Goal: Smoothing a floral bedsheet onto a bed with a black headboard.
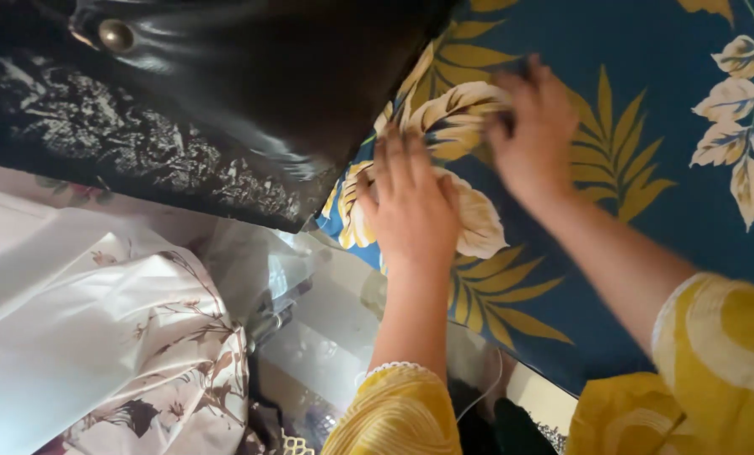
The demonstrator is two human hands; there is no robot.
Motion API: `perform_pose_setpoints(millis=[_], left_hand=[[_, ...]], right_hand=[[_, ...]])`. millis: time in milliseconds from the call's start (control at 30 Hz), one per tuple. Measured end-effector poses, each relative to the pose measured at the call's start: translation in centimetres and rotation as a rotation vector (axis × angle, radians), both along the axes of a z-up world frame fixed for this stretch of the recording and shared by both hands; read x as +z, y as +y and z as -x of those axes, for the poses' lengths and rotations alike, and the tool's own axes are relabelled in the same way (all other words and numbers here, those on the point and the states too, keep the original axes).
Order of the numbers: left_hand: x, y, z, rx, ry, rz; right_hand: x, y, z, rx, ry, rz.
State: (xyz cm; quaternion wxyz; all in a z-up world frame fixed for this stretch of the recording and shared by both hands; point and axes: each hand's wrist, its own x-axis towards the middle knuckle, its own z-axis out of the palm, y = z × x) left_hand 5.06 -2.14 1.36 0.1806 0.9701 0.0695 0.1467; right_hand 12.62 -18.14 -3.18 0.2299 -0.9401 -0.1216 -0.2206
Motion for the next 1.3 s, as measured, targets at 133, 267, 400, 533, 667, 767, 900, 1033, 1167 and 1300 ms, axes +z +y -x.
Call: perform_pose_setpoints(millis=[133, 267, 400, 533, 667, 767, 900, 1033, 1167, 1300], left_hand=[[-1.1, 2.3, 3.0, -0.033, -0.061, 0.07], [-1.0, 2.8, 6.7, 0.152, -0.056, 0.371], [-2.0, 2.6, 7.5, 0.282, 0.026, 0.725], [-3.1, 4.0, 6.0, 0.221, -0.017, 0.601], [-4.0, 5.7, 4.2, 0.215, 0.036, 0.961], [-5.2, 6.3, 3.9, 0.215, 0.082, 1.131], [-7.1, 5.7, 3.8, 0.379, 0.043, 1.457], [-10.3, 5.1, 2.4, 0.446, -0.085, 1.352], [-11.8, 5.3, 2.4, 0.489, -0.122, 1.423], [-8.5, 6.1, 2.8, 0.592, 0.053, 1.501]], right_hand=[[1.0, 1.7, 0.5, 0.033, -0.051, 0.161], [2.5, 7.9, 2.5, 0.158, 0.207, 0.131], [3.6, 11.4, 3.7, 0.23, 0.063, -0.037], [3.9, 10.8, 3.3, 0.299, 0.08, -0.078], [4.9, 10.5, 3.1, 0.454, 0.113, -0.05], [5.3, 10.6, 2.8, 0.493, 0.142, -0.03], [5.8, 10.3, 2.3, 0.518, 0.106, 0.037], [5.9, 11.1, 1.5, 0.586, 0.08, 0.217], [4.9, 12.6, 1.7, 0.566, 0.09, 0.371], [2.9, 12.5, 2.4, 0.486, -0.083, 0.335]])
